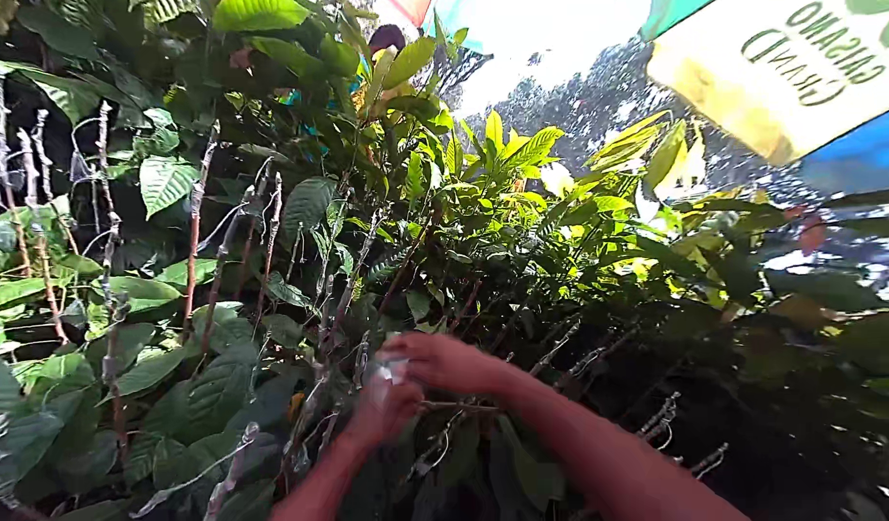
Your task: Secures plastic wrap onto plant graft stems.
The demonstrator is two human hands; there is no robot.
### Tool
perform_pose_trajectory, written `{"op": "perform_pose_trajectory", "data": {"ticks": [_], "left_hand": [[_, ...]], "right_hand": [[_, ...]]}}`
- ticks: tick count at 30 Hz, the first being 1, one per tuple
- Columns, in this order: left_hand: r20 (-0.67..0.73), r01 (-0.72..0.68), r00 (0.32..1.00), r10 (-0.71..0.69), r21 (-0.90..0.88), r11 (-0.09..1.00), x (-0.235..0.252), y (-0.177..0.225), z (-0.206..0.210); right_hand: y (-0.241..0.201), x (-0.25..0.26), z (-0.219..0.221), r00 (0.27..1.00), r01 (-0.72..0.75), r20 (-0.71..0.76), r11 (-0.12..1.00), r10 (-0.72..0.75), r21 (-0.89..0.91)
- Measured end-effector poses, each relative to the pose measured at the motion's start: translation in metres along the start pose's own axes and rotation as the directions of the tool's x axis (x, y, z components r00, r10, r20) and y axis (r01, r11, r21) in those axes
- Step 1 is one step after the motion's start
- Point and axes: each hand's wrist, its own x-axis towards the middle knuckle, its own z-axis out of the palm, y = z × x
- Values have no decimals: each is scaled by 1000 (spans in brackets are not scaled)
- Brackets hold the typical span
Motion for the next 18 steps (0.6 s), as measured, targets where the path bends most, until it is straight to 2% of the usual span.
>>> {"op": "perform_pose_trajectory", "data": {"ticks": [2, 4, 5, 7, 8, 9, 10, 11, 13, 15, 18], "left_hand": [[-66, 101, 992, -105, -55, 993, -4, 3, -12], [-137, 230, 956, -261, -205, 951, 4, 3, -27], [-148, 255, 943, -298, -251, 934, 7, 7, -27], [-100, 225, 965, -242, -157, 962, 4, 19, -15], [-54, 170, 983, -175, -91, 981, 0, 20, -8], [-7, 146, 989, -147, -78, 986, -5, 18, -4], [-23, 158, 987, -162, -112, 981, -7, 14, -8], [-75, 203, 973, -220, -188, 961, -4, 9, -18], [-145, 283, 921, -362, -387, 877, 4, 11, -31], [-145, 301, 913, -381, -389, 871, 10, 19, -27], [-147, 341, 893, -425, -395, 853, 12, 28, -21]], "right_hand": [[30, -10, -19, 979, -198, 2, 949, 205, -247], [7, -18, 10, 965, -256, -52, 887, 257, -385], [-14, -20, 22, 976, -214, -47, 903, 212, -372], [-26, -9, 10, 994, -107, -8, 979, 107, -175], [-8, -3, -11, 995, -83, 53, 992, 89, -97], [21, -2, -23, 991, -94, 82, 989, 103, -113], [43, -6, -21, 990, -121, 44, 974, 132, -193], [44, -10, -11, 985, -169, -9, 944, 173, -283], [3, -17, 18, 982, -180, -17, 916, 187, -359], [-33, -18, 24, 985, -129, 80, 959, 154, -253], [-27, -13, 7, 973, -117, 180, 984, 141, -135]]}}
